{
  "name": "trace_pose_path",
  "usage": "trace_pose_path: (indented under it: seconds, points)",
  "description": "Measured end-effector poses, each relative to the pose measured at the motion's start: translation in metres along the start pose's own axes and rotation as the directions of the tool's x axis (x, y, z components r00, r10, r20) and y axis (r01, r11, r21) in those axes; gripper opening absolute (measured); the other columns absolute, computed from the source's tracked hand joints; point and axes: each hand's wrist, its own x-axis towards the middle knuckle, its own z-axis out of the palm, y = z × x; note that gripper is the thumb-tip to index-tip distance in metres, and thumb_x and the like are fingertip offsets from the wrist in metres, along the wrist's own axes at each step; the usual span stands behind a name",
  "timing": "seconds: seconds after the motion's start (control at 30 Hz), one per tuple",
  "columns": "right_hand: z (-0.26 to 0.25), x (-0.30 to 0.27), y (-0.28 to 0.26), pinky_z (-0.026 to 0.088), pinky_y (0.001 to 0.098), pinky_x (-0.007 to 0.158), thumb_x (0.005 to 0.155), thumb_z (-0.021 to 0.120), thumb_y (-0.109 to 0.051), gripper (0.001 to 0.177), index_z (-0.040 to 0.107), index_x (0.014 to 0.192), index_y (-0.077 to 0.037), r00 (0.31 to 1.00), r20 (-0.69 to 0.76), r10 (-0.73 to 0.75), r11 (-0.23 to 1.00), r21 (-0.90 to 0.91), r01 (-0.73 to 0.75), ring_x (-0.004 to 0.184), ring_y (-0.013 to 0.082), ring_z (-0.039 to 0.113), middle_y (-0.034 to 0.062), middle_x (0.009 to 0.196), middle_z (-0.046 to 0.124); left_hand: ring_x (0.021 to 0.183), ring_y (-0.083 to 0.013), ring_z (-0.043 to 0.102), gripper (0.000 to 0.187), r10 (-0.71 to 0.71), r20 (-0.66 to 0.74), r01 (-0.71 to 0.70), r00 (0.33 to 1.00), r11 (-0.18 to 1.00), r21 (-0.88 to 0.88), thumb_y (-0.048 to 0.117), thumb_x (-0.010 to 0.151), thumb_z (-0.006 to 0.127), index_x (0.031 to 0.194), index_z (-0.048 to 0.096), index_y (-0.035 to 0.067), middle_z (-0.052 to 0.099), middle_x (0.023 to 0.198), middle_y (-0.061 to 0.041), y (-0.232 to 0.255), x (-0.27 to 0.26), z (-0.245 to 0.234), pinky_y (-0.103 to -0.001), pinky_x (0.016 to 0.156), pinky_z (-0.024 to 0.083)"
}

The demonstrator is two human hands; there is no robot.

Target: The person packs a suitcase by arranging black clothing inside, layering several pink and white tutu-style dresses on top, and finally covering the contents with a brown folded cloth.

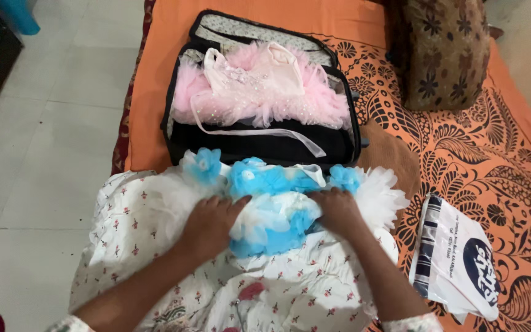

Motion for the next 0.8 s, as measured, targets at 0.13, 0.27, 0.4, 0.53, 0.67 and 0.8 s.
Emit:
trace_pose_path:
  seconds: [0.13,0.27,0.4,0.53,0.67,0.8]
  points:
    - [-0.033,0.033,0.041,0.048,0.043,0.105,0.072,0.086,-0.034,0.076,0.056,0.142,-0.024,0.971,0.182,-0.156,0.988,0.034,0.153,0.121,0.0298,0.063,0.0078,0.131,0.068,0.105,-0.032,0.065,0.082,-0.041,0.093,0.051,0.995,0.992,-0.112,0.017,0.07,0.078,0.145,0.048,0.024,0.069,0.108,-0.013,-0.006,0.026,-0.067,-0.044,0.089,0.05]
    - [-0.076,0.065,0.076,0.039,0.0462,0.105,0.073,0.09,-0.038,0.088,0.051,0.146,-0.009,0.916,0.129,-0.38,0.921,0.149,0.361,0.134,0.0385,0.051,0.017,0.15,0.054,0.101,-0.0381,0.068,0.078,-0.106,0.229,0.125,0.968,0.99,-0.07,0.027,0.071,0.081,0.143,0.05,0.028,0.07,0.109,-0.018,-0.012,0.065,-0.133,-0.049,0.087,0.052]
    - [-0.14,0.102,0.095,0.045,0.0397,0.107,0.073,0.083,-0.036,0.085,0.049,0.146,-0.008,0.938,0.246,-0.243,0.952,0.245,0.182,0.128,0.0315,0.06,0.0168,0.14,0.061,0.101,-0.0363,0.072,0.069,-0.013,0.102,0.018,0.995,0.999,-0.05,0.024,0.071,0.07,0.139,0.058,0.028,0.076,0.107,-0.016,-0.039,0.11,-0.172,-0.049,0.087,0.055]
    - [-0.187,0.152,0.11,0.048,0.0395,0.107,0.068,0.085,-0.032,0.086,0.054,0.143,-0.005,0.964,0.247,-0.095,0.977,0.21,0.042,0.126,0.0325,0.064,0.0189,0.138,0.065,0.11,-0.0345,0.069,0.058,-0.092,0.15,0.087,0.984,0.995,0.039,0.03,0.075,0.067,0.132,0.064,0.026,0.072,0.118,-0.014,-0.075,0.193,-0.186,-0.048,0.089,0.054]
    - [-0.177,0.211,0.116,0.053,0.043,0.101,0.065,0.081,-0.023,0.09,0.051,0.147,-0.005,0.98,0.19,0.066,0.987,0.135,-0.092,0.121,0.0348,0.066,0.0227,0.133,0.066,0.116,-0.0333,0.067,0.054,-0.171,0.168,0.159,0.971,0.984,0.083,0.031,0.075,0.067,0.129,0.068,0.022,0.07,0.125,-0.012,-0.117,0.26,-0.163,-0.052,0.095,0.052]
    - [-0.136,0.26,0.108,0.052,0.0436,0.099,0.078,0.073,-0.038,0.066,0.062,0.138,-0.014,0.999,-0.005,0.042,0.998,0.042,-0.042,0.118,0.0355,0.067,0.0188,0.129,0.069,0.119,-0.0327,0.064,0.054,-0.269,0.113,0.256,0.957,0.96,0.115,0.046,0.076,0.071,0.124,0.069,0.021,0.067,0.128,-0.012,-0.147,0.298,-0.12,-0.059,0.105,0.039]
